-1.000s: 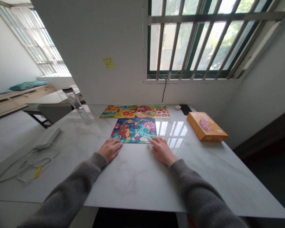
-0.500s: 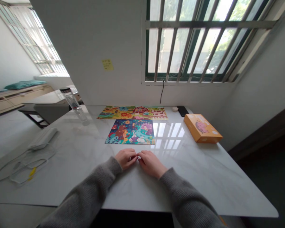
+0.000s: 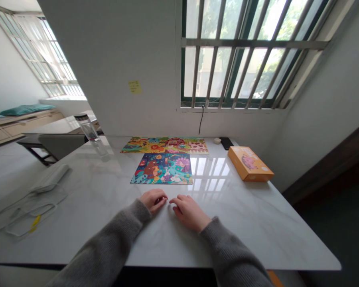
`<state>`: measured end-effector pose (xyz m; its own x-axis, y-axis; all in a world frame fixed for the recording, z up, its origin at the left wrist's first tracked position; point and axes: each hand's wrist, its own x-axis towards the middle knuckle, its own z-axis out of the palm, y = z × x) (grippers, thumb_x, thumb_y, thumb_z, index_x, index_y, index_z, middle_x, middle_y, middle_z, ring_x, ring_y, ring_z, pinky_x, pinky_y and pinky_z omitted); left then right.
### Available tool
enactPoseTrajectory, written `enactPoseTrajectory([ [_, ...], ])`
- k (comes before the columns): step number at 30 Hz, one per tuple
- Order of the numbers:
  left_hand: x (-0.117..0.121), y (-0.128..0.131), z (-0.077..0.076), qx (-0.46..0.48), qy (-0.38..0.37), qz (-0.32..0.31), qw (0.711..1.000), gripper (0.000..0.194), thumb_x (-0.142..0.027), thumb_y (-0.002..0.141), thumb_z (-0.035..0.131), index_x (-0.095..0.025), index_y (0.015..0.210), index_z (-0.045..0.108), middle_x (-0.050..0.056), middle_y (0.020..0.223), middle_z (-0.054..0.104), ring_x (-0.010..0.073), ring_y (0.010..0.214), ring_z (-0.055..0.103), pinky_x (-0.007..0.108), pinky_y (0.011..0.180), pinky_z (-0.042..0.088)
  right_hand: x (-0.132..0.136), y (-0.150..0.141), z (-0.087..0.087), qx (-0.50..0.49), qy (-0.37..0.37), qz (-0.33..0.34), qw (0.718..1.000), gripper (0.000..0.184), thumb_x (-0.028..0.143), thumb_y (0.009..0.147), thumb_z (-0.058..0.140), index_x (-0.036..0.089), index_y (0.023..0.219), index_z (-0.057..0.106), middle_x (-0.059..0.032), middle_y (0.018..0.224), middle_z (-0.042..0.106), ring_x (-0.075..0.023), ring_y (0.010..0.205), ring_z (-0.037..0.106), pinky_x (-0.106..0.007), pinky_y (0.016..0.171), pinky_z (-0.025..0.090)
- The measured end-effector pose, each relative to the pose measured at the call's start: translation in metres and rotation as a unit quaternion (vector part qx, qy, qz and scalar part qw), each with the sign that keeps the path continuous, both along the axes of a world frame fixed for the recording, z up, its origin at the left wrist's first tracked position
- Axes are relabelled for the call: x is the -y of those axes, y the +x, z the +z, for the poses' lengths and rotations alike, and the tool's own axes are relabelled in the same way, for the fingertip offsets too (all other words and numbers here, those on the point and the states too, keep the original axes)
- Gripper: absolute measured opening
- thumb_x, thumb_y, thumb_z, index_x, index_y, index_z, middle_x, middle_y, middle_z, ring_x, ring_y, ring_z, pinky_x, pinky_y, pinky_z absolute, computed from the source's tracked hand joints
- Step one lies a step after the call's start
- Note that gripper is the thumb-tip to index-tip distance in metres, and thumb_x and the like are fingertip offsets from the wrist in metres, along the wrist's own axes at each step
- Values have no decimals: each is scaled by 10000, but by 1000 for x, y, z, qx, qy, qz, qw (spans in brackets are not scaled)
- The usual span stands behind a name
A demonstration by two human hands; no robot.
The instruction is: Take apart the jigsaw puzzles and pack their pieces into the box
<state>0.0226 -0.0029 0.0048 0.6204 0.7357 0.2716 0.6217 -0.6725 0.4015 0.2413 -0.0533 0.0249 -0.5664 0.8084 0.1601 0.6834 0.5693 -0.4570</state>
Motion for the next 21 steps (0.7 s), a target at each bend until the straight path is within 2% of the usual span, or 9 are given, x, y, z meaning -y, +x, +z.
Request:
enactPoseTrajectory([
  [8,0,-1,0,-7,-2,-1,1000,190,-251,894,500,-186,879,678,28,745,627,159,691,556,267,665,437,0,-1,3,-3,-9,-6,1000,309,153,943,492,216,1207,640,-76,1017,654,-219,945,612,-339,853,450],
  [21,-1,-2,-1,-6,1,4,1000,189,-259,890,503,-196,885,681,25,746,630,158,693,558,269,675,451,0,0,-2,-3,-1,-3,1000,297,160,944,495,230,1193,640,-65,994,638,-212,926,597,-342,852,448],
])
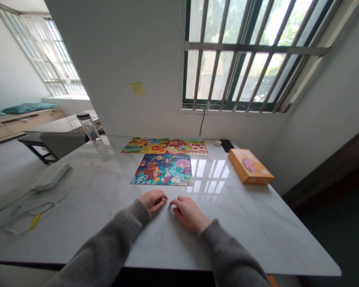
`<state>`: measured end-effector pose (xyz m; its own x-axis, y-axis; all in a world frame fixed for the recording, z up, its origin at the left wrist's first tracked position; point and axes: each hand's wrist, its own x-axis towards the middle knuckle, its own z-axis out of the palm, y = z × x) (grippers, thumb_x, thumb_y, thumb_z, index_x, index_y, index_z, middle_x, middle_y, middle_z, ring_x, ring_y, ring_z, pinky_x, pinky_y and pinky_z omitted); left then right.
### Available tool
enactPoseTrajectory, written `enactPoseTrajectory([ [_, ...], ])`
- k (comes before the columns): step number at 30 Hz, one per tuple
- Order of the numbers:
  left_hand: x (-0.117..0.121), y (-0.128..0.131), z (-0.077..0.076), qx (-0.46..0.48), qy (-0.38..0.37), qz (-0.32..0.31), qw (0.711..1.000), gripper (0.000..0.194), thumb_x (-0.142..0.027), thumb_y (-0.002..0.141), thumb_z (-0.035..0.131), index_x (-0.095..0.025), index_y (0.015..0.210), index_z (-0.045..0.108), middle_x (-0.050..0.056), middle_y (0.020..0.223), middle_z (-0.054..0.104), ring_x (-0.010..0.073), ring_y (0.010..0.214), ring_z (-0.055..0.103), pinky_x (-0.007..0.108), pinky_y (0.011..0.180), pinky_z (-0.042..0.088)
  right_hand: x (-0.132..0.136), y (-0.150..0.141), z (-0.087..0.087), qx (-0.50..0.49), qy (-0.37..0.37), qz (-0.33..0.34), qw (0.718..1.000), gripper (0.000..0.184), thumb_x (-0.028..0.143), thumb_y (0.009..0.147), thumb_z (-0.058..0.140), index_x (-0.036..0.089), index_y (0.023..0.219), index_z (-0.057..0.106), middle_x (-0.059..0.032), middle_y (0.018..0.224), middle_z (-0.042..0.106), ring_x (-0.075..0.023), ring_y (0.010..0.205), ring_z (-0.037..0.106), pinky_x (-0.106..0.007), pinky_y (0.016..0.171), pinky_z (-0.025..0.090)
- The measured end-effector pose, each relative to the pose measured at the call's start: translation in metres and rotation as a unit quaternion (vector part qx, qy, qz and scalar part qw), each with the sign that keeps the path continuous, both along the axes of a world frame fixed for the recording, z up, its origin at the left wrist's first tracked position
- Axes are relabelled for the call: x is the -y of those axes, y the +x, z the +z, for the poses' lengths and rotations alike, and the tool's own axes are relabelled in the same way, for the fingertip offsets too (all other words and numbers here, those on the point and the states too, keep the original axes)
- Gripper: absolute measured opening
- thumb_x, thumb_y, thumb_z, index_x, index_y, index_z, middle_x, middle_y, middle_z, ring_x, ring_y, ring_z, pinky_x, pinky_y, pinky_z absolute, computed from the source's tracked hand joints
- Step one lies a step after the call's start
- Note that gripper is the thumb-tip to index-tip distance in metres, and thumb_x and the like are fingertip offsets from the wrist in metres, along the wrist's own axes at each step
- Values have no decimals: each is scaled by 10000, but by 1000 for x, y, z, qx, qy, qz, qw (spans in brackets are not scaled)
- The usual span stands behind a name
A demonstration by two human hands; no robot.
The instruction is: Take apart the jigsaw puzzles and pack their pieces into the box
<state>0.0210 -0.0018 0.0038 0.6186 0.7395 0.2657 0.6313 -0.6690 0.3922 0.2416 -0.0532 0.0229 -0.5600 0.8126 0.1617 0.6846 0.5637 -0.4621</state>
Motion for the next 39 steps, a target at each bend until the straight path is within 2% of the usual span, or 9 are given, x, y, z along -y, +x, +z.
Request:
enactPoseTrajectory([
  [17,-1,-1,1,-17,31,-10,999,172,-242,883,521,-200,897,687,33,747,628,177,733,571,302,735,465,-7,11,-5,-32,21,-23,999,283,166,944,492,208,1175,649,-84,986,656,-220,952,606,-368,876,469],
  [19,-10,-17,3,11,52,23,998,180,-237,876,514,-202,902,688,42,771,645,187,764,585,319,767,478,-15,23,-8,-65,31,-52,996,301,169,934,491,208,1194,638,-93,1004,652,-217,952,604,-365,870,486],
  [23,-36,-80,2,106,101,230,962,255,-287,887,466,-179,966,683,74,879,674,205,795,597,349,814,504,-42,58,-15,-127,22,-174,976,352,218,903,478,184,1225,614,-92,1014,689,-197,815,610,-363,797,519],
  [25,-46,-115,-2,80,95,326,937,266,-306,852,498,-179,987,688,82,929,693,228,814,607,393,867,500,-55,70,-17,-135,13,-237,962,369,266,892,467,170,1214,618,-87,999,716,-190,751,606,-373,788,518],
  [27,-51,-138,-7,47,66,402,912,306,-305,802,534,-186,1037,689,86,983,708,268,907,625,431,914,490,-63,74,-17,-147,-2,-264,953,393,287,880,463,161,1220,616,-88,1002,733,-189,741,618,-369,787,518],
  [29,-53,-146,-10,53,27,404,913,344,-313,801,530,-191,1090,672,73,994,729,264,959,639,414,937,492,-66,69,-14,-157,-15,-264,952,413,285,867,470,163,1235,610,-91,1029,740,-187,742,628,-360,782,521],
  [32,-51,-134,-9,90,-10,360,929,346,-324,815,520,-198,1109,653,51,996,747,221,930,668,351,922,513,-64,57,-8,-191,-59,-252,947,430,280,847,500,172,1251,603,-104,1105,731,-184,761,646,-350,769,536],
  [36,-51,-115,-3,117,-39,365,923,319,-330,792,549,-194,1057,664,59,969,751,218,890,681,345,886,530,-64,52,-1,-308,-160,-258,902,419,297,852,532,165,1243,608,-127,1141,721,-210,937,684,-319,786,551],
  [39,-54,-115,-3,155,-87,369,912,337,-343,794,555,-182,1072,658,70,985,741,211,900,682,328,871,534,-71,52,3,-348,-208,-267,874,411,317,861,557,159,1236,616,-129,1109,724,-204,915,692,-256,666,537],
])
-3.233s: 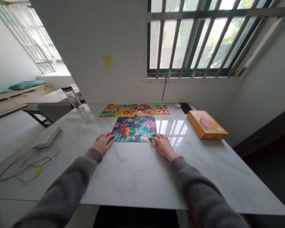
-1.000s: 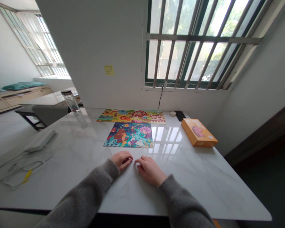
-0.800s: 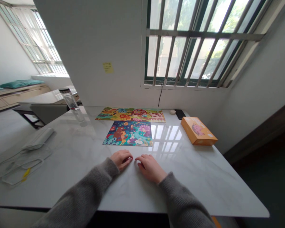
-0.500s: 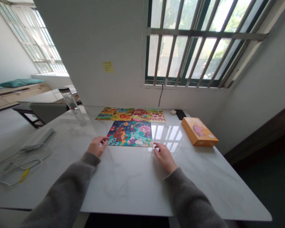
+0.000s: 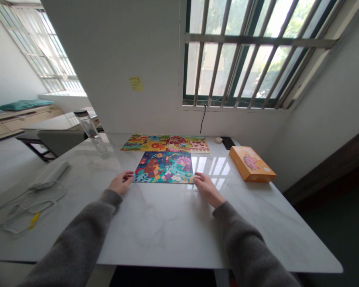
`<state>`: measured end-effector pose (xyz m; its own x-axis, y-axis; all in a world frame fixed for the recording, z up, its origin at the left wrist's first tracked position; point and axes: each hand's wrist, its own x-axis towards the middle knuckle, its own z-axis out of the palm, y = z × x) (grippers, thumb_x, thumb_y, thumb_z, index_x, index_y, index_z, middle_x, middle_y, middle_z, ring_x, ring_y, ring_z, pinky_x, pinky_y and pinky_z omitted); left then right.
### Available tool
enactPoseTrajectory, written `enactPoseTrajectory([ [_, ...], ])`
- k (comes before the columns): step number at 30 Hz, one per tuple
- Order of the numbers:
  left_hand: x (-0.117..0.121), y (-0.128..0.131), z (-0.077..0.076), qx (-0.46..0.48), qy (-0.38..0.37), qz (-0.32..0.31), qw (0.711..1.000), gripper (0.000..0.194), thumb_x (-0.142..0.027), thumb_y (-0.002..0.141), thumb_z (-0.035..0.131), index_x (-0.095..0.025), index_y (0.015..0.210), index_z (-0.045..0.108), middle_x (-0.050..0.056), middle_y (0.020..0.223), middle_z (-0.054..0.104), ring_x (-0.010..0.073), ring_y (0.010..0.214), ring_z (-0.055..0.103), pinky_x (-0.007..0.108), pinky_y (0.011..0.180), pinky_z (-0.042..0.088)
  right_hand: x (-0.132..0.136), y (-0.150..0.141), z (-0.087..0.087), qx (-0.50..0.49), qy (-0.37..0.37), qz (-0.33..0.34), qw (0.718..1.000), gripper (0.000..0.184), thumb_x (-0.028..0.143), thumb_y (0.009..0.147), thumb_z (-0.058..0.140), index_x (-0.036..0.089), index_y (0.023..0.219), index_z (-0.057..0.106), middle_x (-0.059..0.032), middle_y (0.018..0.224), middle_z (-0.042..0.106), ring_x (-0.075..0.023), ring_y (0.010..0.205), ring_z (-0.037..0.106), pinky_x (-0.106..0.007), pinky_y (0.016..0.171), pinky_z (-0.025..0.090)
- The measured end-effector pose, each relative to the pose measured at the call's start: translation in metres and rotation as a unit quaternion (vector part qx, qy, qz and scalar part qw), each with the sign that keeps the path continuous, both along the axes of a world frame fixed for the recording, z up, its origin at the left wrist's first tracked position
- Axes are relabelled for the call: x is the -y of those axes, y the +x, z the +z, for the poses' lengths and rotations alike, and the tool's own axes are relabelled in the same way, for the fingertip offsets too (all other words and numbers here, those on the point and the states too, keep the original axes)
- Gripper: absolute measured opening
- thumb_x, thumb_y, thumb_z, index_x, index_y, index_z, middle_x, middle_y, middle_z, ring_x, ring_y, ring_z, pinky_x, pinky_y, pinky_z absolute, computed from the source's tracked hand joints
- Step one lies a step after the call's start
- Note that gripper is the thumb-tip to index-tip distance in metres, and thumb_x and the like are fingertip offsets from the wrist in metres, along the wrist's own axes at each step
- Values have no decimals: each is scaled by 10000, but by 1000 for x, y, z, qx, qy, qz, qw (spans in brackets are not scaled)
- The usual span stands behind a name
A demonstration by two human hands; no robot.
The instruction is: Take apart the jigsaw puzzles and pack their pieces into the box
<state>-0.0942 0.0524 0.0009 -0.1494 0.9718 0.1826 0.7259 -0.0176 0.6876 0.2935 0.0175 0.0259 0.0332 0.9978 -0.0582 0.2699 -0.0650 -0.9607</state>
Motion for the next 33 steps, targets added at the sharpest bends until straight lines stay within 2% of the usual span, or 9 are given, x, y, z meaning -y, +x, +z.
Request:
enactPoseTrajectory([
  [5,-2,-2,-4,-41,-13,1,999,324,-320,820,549,-190,1086,682,65,995,708,217,914,655,352,922,509,-18,-10,-3,35,-5,-23,999,316,250,860,555,123,1125,670,-125,1093,680,-109,617,632,-212,512,479],
  [7,1,2,-5,-111,2,6,994,311,-332,835,552,-212,1082,697,79,1047,681,261,1007,622,411,955,483,-24,-14,-8,66,17,-37,997,262,206,850,551,126,1054,695,-122,1130,645,-90,577,598,-232,544,504],
  [9,7,13,-4,-179,36,-17,983,310,-335,849,552,-228,1103,694,95,1146,645,304,1124,566,461,981,452,-29,-17,-13,109,64,-42,991,218,153,829,555,140,972,718,-118,1168,611,-122,704,637,-257,671,541],
  [12,14,47,2,-222,88,-156,959,345,-279,868,539,-206,1190,640,102,1270,604,281,1201,534,430,1018,431,-37,-21,-19,209,152,-11,966,235,80,814,530,152,913,731,-110,1111,619,-188,947,641,-307,899,513],
  [15,16,98,10,-243,83,-288,923,356,-280,869,564,-206,1214,614,95,1235,636,270,1161,568,414,1009,439,-39,-24,-25,264,187,37,945,247,75,837,508,144,930,726,-109,1013,640,-207,947,633,-342,928,496],
  [18,13,148,14,-235,109,-341,904,322,-302,885,573,-210,1192,609,79,1222,640,251,1159,563,384,1000,447,-36,-22,-30,282,225,75,930,205,134,855,543,137,973,710,-126,1038,631,-222,963,623,-362,921,499],
  [23,5,186,9,-259,146,-328,896,230,-307,912,551,-201,1104,623,80,1141,655,263,1096,563,403,919,468,-33,-8,-37,289,300,159,895,352,48,764,579,161,1080,684,-133,1176,614,-245,1087,582,-393,975,480],
  [26,2,185,5,-253,158,-317,900,213,-278,948,498,-213,1112,617,66,1140,657,250,1087,559,411,942,446,-37,1,-37,315,323,172,876,402,-8,796,508,184,1097,693,-115,1152,652,-240,1060,576,-404,952,491],
  [33,-2,181,-1,-223,147,-302,915,184,-320,970,495,-245,1066,632,32,1159,667,238,1090,557,405,921,424,-45,13,-31,346,347,209,846,372,45,893,488,230,1129,706,-89,1184,689,-244,1030,592,-428,932,510],
])
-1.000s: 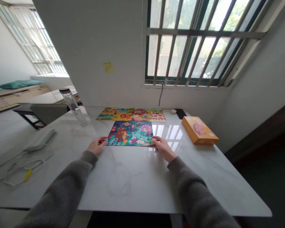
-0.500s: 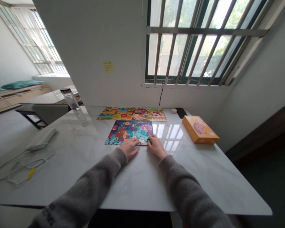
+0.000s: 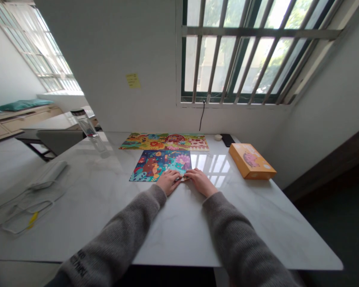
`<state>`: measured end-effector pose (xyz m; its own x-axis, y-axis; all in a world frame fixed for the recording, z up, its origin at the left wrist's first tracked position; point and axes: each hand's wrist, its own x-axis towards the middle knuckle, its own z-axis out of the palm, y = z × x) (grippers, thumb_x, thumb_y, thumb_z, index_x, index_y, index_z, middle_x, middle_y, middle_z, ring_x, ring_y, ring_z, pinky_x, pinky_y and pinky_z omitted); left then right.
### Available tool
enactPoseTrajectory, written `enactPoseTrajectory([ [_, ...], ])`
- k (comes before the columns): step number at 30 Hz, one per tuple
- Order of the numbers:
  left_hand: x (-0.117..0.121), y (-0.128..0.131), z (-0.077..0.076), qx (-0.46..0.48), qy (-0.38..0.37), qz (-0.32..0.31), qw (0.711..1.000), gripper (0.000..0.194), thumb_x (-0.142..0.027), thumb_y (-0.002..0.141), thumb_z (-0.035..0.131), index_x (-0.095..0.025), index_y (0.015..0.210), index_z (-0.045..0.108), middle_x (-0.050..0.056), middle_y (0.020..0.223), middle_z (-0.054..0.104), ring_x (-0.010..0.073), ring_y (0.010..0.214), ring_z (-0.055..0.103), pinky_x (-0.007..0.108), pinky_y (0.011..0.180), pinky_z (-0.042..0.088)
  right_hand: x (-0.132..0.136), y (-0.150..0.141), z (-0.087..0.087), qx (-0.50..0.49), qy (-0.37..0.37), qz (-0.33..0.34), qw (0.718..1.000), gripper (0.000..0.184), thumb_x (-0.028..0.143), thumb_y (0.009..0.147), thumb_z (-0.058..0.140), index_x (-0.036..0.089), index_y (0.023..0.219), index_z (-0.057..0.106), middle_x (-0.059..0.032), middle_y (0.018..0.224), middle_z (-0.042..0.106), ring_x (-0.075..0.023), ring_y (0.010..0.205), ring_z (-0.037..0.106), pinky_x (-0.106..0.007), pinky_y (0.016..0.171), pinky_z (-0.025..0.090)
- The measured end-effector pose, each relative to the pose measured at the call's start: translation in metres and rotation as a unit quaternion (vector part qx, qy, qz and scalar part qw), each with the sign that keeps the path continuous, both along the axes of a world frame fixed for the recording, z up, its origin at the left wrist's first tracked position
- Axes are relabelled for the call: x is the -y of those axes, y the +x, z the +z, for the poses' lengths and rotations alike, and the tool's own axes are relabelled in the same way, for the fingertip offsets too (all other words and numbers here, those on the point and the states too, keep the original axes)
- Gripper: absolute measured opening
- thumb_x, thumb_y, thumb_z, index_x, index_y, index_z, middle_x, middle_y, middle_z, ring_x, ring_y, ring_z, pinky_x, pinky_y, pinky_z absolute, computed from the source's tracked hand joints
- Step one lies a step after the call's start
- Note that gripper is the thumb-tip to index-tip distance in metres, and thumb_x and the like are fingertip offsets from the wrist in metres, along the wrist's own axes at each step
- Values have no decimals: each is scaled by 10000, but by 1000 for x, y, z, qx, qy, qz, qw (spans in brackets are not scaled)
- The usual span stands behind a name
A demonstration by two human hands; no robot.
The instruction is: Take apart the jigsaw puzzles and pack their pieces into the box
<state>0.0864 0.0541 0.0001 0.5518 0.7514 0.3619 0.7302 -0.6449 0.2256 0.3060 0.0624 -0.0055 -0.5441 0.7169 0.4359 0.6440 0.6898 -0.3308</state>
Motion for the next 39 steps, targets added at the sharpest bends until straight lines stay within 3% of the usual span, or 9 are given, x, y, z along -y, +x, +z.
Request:
enactPoseTrajectory([
  [6,-3,-2,-3,-7,4,-14,1000,194,-338,977,491,-251,1095,617,31,1208,652,238,1106,553,406,932,417,5,3,5,-41,-15,8,999,351,88,929,450,246,1127,694,-91,1222,657,-235,1103,611,-400,953,504],
  [10,-5,-5,-3,-1,14,-29,999,222,-309,958,513,-243,1157,587,48,1201,645,245,1096,550,401,923,423,10,-4,11,-102,-23,10,995,282,168,967,413,215,1065,674,-91,1076,660,-219,1013,621,-361,891,507],
  [15,-6,-7,-3,20,3,-40,999,174,-283,969,486,-233,1068,619,48,1110,661,220,1044,556,365,915,426,16,-10,16,-151,-53,-24,987,240,177,941,395,193,967,633,-71,939,617,-196,864,611,-315,784,503],
  [23,6,-8,7,-39,-11,-55,998,107,-270,899,561,-236,974,628,45,1049,655,244,1039,530,381,882,414,30,-7,27,-64,-112,-6,992,264,18,764,473,208,873,622,-41,929,614,-186,879,610,-287,800,493],
  [29,29,-19,11,-59,-27,-85,994,114,-178,811,576,-223,911,610,42,988,647,233,981,530,370,869,415,56,-14,34,3,-126,33,991,333,-38,711,507,205,890,645,-26,930,610,-176,850,605,-260,763,466],
  [35,48,-35,13,-53,-54,-117,990,261,-174,759,610,-230,1015,609,35,1059,646,235,1008,526,368,883,416,79,-30,33,-69,-179,79,978,202,93,885,514,208,929,674,-29,936,668,-161,848,625,-256,776,472],
  [39,51,-36,15,-59,-60,-113,990,230,-303,796,649,-241,1016,618,36,1133,633,256,1072,515,395,914,399,73,-29,30,-139,-236,47,961,139,203,928,522,197,913,660,-26,887,711,-164,805,643,-265,737,490],
])
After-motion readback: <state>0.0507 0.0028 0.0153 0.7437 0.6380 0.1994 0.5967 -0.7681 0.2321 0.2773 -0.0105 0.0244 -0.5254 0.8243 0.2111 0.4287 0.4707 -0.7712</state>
